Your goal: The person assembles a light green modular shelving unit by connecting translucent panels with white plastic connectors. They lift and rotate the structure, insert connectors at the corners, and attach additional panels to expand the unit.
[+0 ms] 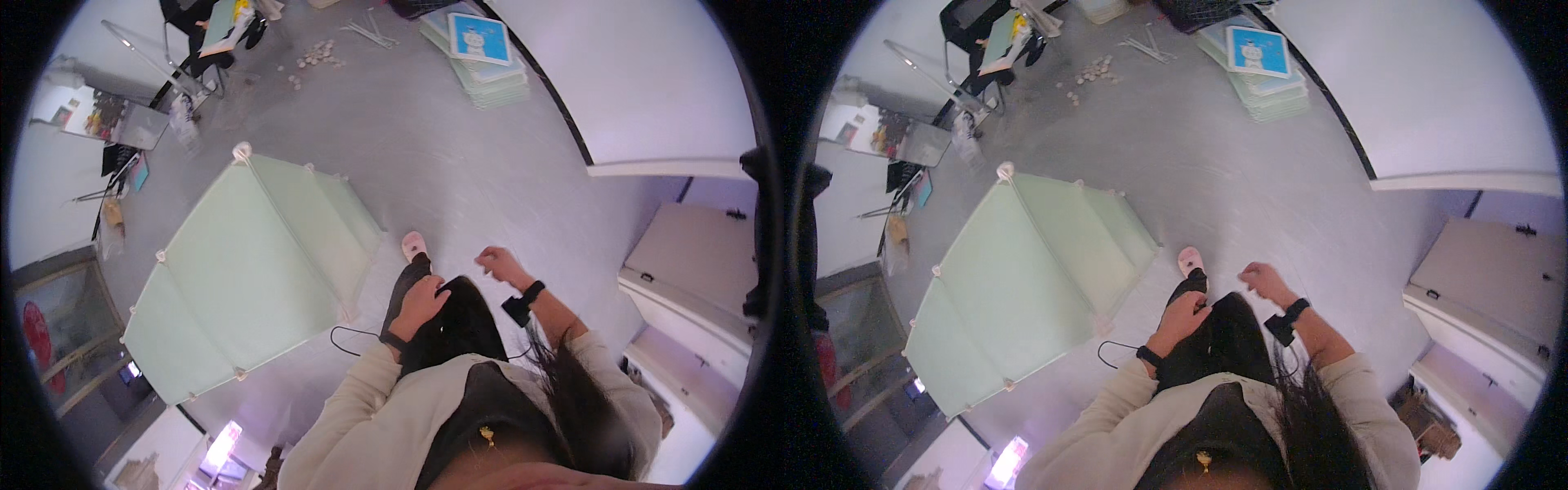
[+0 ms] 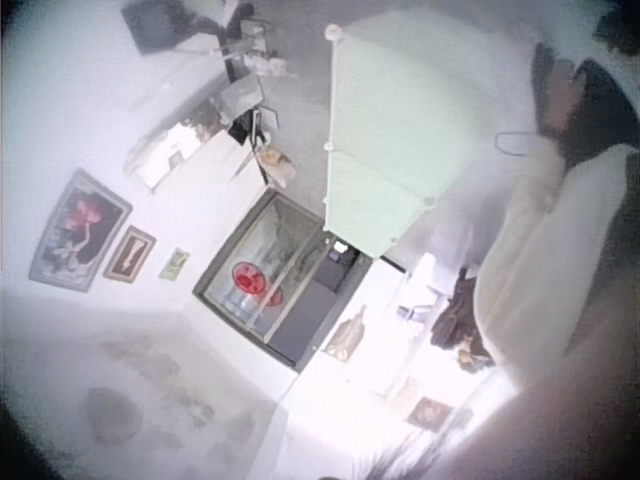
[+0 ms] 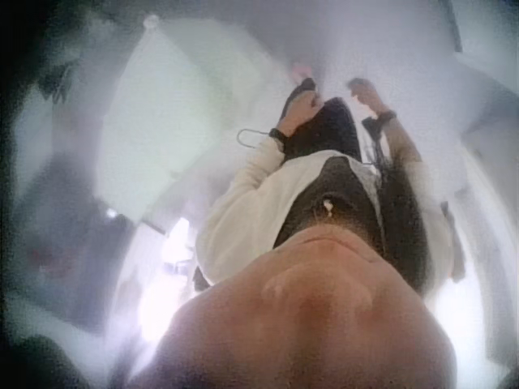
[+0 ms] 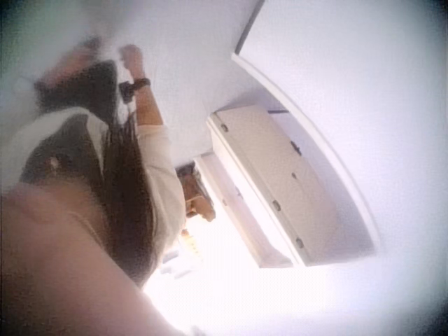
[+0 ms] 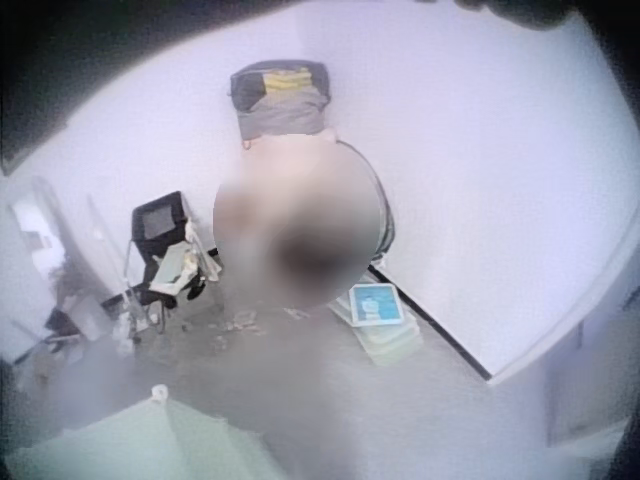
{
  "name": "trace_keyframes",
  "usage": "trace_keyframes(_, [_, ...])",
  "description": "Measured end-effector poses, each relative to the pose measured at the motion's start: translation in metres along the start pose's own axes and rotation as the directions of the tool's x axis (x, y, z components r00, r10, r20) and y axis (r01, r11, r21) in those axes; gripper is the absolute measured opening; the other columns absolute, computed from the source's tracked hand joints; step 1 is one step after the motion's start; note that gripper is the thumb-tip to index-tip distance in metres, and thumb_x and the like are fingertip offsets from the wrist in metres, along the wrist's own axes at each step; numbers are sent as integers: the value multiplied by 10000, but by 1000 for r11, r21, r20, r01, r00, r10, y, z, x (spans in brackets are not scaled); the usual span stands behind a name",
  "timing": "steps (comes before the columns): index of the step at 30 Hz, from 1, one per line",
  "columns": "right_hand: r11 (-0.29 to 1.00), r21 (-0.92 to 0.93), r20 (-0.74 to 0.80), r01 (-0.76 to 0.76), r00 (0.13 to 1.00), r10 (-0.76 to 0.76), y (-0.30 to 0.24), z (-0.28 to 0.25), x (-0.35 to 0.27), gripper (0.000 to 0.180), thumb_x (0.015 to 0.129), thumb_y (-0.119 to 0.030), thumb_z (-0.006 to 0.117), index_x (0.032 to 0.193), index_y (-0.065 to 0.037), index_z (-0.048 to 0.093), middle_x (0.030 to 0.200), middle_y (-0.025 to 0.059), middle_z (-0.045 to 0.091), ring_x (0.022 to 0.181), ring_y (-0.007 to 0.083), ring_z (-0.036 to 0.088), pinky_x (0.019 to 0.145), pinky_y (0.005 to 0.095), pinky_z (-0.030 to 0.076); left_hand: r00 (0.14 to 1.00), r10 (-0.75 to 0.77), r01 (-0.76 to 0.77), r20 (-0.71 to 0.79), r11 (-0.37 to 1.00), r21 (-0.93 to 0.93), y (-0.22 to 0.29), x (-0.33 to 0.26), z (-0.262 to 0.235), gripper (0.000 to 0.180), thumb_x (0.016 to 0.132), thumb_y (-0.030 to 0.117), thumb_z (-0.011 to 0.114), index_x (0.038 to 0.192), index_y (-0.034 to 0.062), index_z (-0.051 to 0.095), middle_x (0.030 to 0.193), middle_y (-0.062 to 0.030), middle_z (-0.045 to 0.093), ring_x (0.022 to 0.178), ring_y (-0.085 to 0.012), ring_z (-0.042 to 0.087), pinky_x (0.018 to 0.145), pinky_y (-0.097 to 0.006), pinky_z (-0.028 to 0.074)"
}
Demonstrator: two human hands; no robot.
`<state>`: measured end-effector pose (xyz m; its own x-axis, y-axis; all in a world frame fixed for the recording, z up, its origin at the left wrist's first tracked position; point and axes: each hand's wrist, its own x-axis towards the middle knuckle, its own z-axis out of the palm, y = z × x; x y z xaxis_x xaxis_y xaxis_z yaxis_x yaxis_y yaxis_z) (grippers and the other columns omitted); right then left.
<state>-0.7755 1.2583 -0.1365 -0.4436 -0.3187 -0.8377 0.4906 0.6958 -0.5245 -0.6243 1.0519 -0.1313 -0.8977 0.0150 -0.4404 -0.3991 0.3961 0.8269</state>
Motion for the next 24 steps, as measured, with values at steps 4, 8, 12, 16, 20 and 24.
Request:
trace_keyframes(4, [985,-144,-116,90,987,-107,-50,-85,72,330,798,-347,713,874,-33,643,605,20,573,492,84,498,413,254,362,991,-119,110,-60,986,-128,20,36,-13,304,855,229,639,1059,12,577,953,-133,633,821,-244,635,732,-344,505])
trace_keyframes(8, [974,-198,-123,110,983,-136,-90,-163,180,342,790,-354,716,881,-31,647,593,31,584,482,95,514,418,259,381,923,-356,325,-145,924,-201,13,72,-16,320,854,255,639,1079,35,585,955,-117,642,829,-232,639,754,-337,511])
trace_keyframes(12, [927,-363,-77,98,988,-135,-115,-231,337,389,759,-338,684,930,10,652,641,112,641,526,189,600,503,327,469,736,-619,541,-272,781,-312,-2,118,2,314,855,273,638,1067,44,600,939,-131,654,833,-237,644,759,-345,512])
trace_keyframes(16, [738,-640,1,214,961,-278,-146,-287,493,406,749,-358,691,909,13,649,837,211,655,812,332,633,735,413,488,484,-840,741,-246,543,-395,14,192,24,284,866,263,622,1043,41,614,956,-147,665,858,-244,649,768,-344,514])
trace_keyframes(20, [784,-586,30,205,972,-231,-167,-341,577,396,733,-373,705,883,-10,653,860,203,653,844,331,628,772,412,477,527,-807,685,-265,588,-431,58,283,29,274,876,245,610,1048,33,618,981,-139,670,874,-235,652,779,-334,513])
trace_keyframes(24, [735,-638,40,231,963,-268,-156,-376,625,544,718,-433,700,1071,-26,625,1077,195,630,1035,342,585,877,413,463,635,-762,526,-129,548,-650,73,362,24,272,889,208,609,1093,29,613,972,-92,670,868,-189,640,773,-313,509])
